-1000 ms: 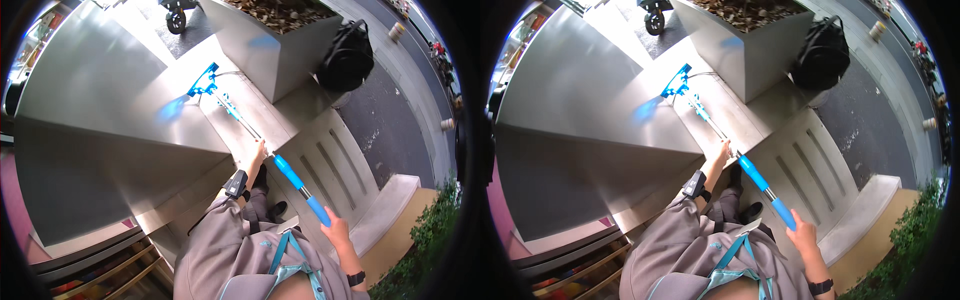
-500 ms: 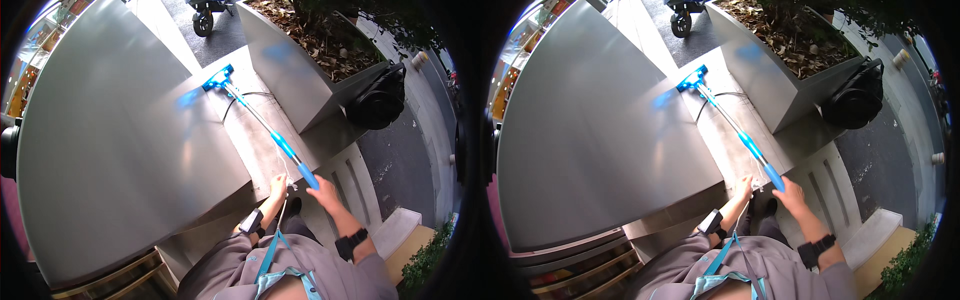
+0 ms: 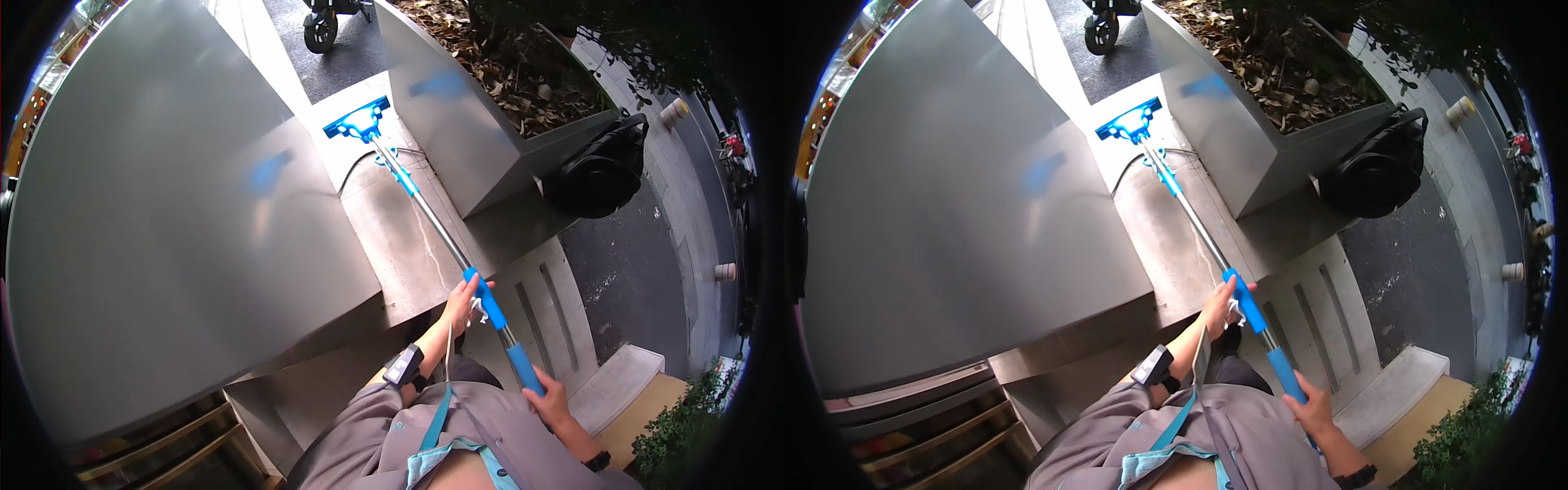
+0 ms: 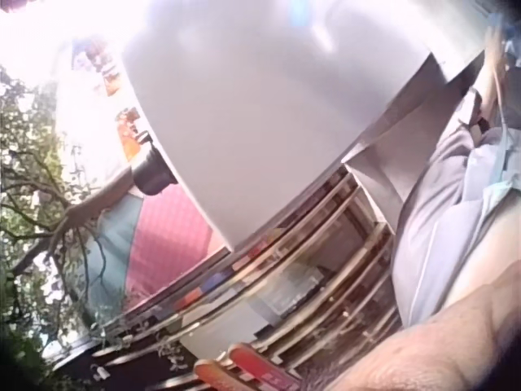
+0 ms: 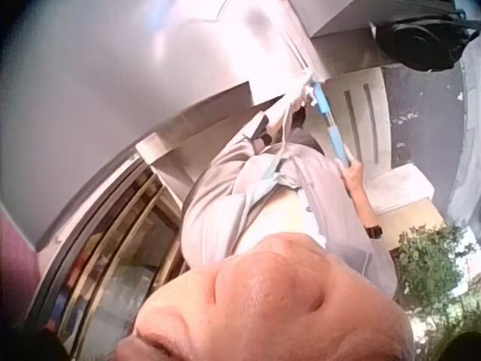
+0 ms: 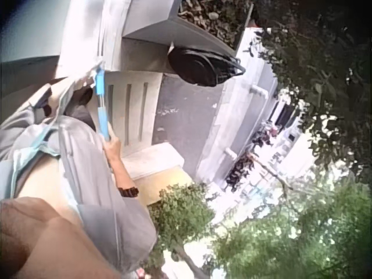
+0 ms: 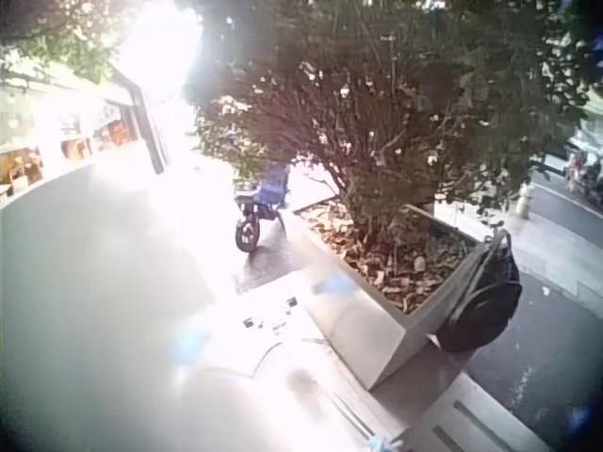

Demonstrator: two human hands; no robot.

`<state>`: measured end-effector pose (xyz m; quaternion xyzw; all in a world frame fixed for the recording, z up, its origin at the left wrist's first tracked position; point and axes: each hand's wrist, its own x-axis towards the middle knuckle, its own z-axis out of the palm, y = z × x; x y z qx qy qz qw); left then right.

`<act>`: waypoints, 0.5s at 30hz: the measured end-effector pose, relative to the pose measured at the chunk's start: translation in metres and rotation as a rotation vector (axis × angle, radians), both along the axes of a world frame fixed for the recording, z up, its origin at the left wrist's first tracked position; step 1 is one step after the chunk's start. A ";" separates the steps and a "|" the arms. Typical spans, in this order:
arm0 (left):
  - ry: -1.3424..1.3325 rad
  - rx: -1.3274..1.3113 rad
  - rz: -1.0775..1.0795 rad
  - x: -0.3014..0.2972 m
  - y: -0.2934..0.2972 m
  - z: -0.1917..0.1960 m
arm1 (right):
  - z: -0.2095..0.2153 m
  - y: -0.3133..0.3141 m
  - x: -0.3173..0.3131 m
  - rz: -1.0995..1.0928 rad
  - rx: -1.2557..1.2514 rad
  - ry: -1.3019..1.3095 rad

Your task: Cleaning the exterior windows and metal frames of a hotel entrance using a squeegee on an extension pole.

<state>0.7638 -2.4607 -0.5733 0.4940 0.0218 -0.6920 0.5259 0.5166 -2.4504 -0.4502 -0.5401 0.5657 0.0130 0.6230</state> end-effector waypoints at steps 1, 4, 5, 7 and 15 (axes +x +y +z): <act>0.017 0.038 -0.053 -0.020 -0.008 0.006 | 0.016 0.005 -0.023 0.031 -0.052 0.027; 0.089 0.156 -0.146 -0.072 -0.010 0.012 | 0.035 0.014 -0.081 0.085 -0.085 0.055; 0.089 0.182 -0.175 -0.085 -0.011 0.015 | 0.036 0.012 -0.094 0.100 -0.064 0.060; 0.093 0.206 -0.104 -0.098 -0.023 0.012 | 0.036 0.001 -0.103 0.097 -0.067 0.068; -0.190 0.303 -0.266 -0.066 -0.042 -0.083 | -0.022 -0.017 -0.079 0.111 -0.156 -0.280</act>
